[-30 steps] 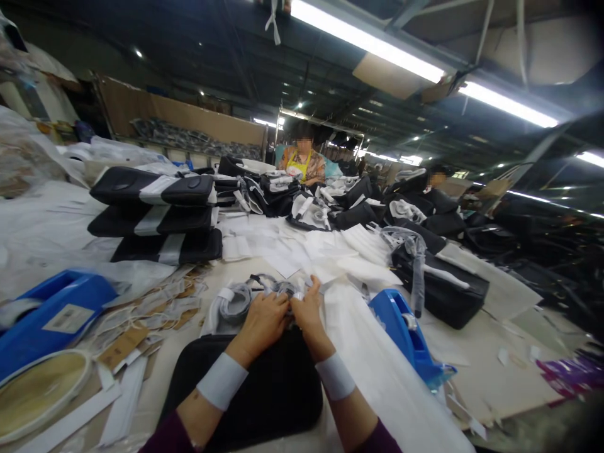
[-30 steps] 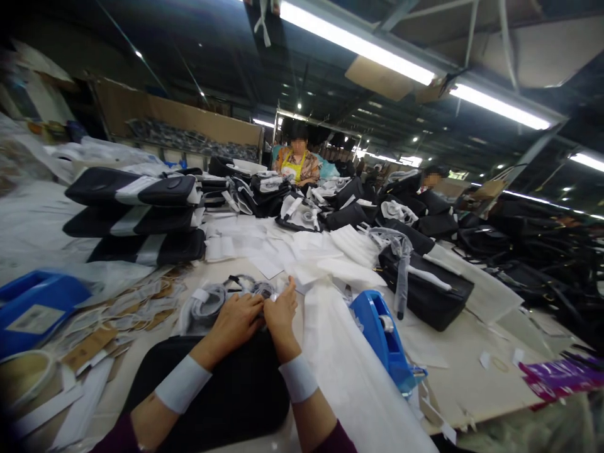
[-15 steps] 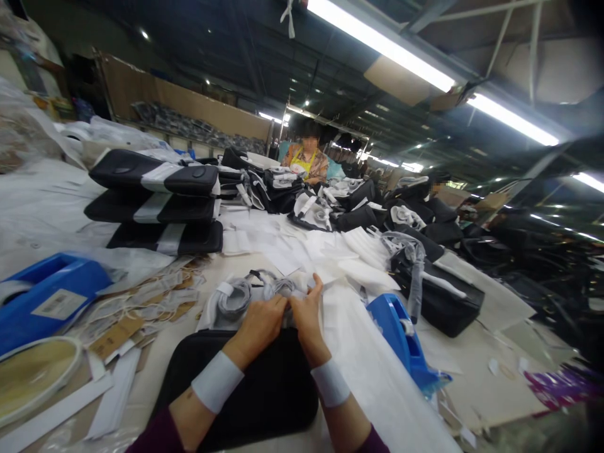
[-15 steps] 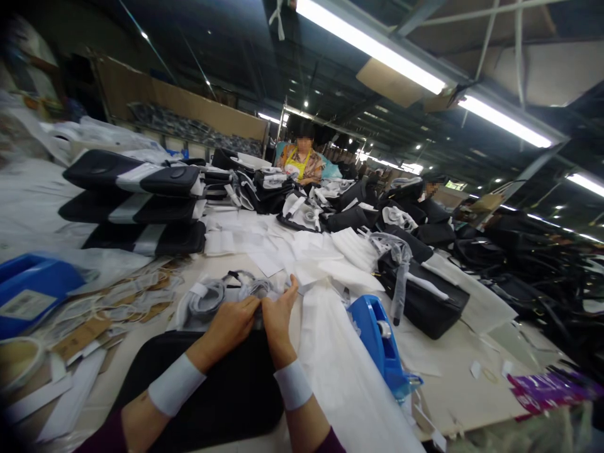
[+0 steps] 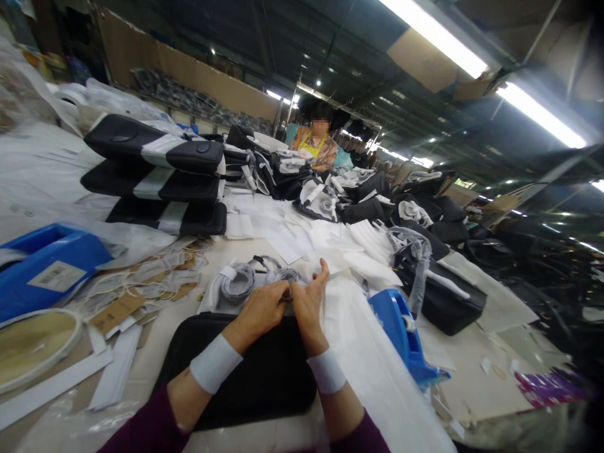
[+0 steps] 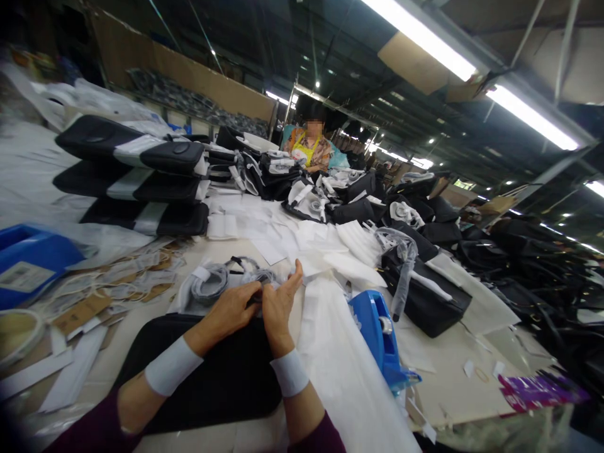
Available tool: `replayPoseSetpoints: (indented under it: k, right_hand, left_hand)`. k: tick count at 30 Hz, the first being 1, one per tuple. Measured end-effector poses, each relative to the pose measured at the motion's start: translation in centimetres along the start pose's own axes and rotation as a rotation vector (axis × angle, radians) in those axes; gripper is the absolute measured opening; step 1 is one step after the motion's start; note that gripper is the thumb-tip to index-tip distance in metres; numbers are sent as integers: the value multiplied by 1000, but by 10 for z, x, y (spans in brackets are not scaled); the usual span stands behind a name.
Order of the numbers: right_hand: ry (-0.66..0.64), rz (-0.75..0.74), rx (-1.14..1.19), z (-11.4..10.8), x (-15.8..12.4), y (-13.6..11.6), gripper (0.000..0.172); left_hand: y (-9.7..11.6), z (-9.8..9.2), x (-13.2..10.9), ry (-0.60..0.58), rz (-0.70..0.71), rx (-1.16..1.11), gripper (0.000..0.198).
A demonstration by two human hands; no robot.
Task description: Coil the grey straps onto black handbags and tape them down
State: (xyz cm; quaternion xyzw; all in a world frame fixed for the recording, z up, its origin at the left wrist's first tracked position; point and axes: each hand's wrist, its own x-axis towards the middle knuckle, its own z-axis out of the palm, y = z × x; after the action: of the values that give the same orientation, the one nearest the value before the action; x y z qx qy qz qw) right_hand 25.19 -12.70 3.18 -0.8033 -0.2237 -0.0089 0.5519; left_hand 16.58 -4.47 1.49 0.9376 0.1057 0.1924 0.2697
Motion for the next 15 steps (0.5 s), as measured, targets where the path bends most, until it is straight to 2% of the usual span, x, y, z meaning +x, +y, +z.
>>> replayPoseSetpoints:
  k: [5,11,15]
  right_hand:
    - [-72,-72,-47,1,4,7,87]
    - [-165,-41,-137,5,10,16,91]
    - [-178,-48,-220,2,12,16,90]
  left_hand:
    - [-2,-3,1,-62,38,-91,21]
    - [-7,-5,1,-179,121,-127,23]
    - [-7,-7,0,-205,132,-95,25]
